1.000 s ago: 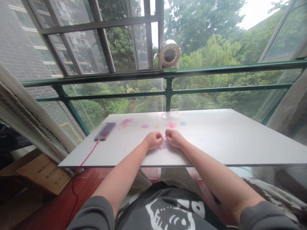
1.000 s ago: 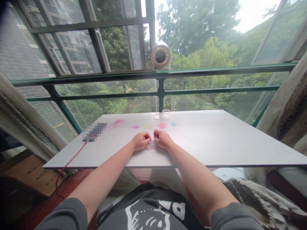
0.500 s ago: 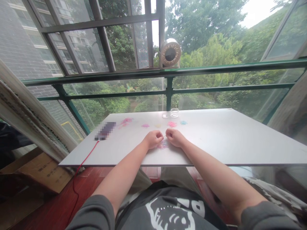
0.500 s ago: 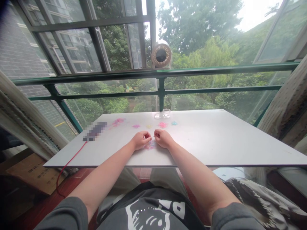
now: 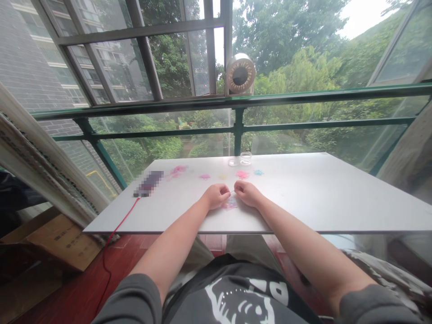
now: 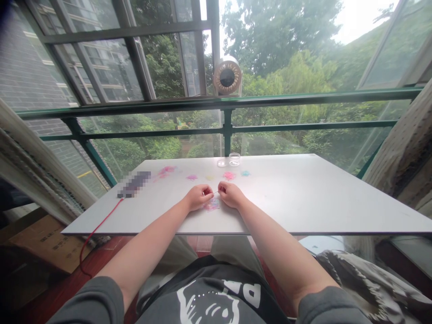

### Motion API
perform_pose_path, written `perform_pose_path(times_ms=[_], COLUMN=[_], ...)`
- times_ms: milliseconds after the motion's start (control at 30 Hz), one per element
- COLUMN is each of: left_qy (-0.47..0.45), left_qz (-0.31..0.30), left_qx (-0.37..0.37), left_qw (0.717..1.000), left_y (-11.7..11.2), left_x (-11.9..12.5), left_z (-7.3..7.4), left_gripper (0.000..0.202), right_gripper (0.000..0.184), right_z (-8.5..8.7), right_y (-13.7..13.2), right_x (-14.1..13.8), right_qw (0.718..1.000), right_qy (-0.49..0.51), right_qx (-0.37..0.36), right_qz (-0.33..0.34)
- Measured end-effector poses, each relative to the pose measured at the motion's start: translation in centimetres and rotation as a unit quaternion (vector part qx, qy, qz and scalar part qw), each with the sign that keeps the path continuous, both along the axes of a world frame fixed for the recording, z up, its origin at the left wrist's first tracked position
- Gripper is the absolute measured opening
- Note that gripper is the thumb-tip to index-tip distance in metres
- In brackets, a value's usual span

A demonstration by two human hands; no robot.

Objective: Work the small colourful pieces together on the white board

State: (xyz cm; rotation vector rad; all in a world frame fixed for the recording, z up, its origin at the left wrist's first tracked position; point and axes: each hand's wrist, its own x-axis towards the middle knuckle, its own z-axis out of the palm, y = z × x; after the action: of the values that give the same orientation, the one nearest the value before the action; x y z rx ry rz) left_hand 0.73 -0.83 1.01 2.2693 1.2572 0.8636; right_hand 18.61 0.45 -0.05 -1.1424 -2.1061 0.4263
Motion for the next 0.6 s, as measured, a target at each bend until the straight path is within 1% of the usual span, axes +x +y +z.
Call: perform_pose_path(times_ms=[233, 600], left_qy=[0.005, 0.011], left_qz=[0.004, 0.017], left_qx=[0.014, 0.019], left_qw=[1.000, 1.000], left_y=[0.06, -0.05], left_x=[-0.11, -0.16], left_z=[-0.26, 0.03], left_gripper=[0.016, 0.017], right_gripper=[0.006, 0.007], right_z=[0.26, 0.44], right_y=[-0.36, -0.36], right_x=[-0.04, -0.08], right_qw=[1.000, 1.000], right_qy=[0.004, -0.002], right_qx=[-0.028, -0.022], right_qz=[0.004, -0.009])
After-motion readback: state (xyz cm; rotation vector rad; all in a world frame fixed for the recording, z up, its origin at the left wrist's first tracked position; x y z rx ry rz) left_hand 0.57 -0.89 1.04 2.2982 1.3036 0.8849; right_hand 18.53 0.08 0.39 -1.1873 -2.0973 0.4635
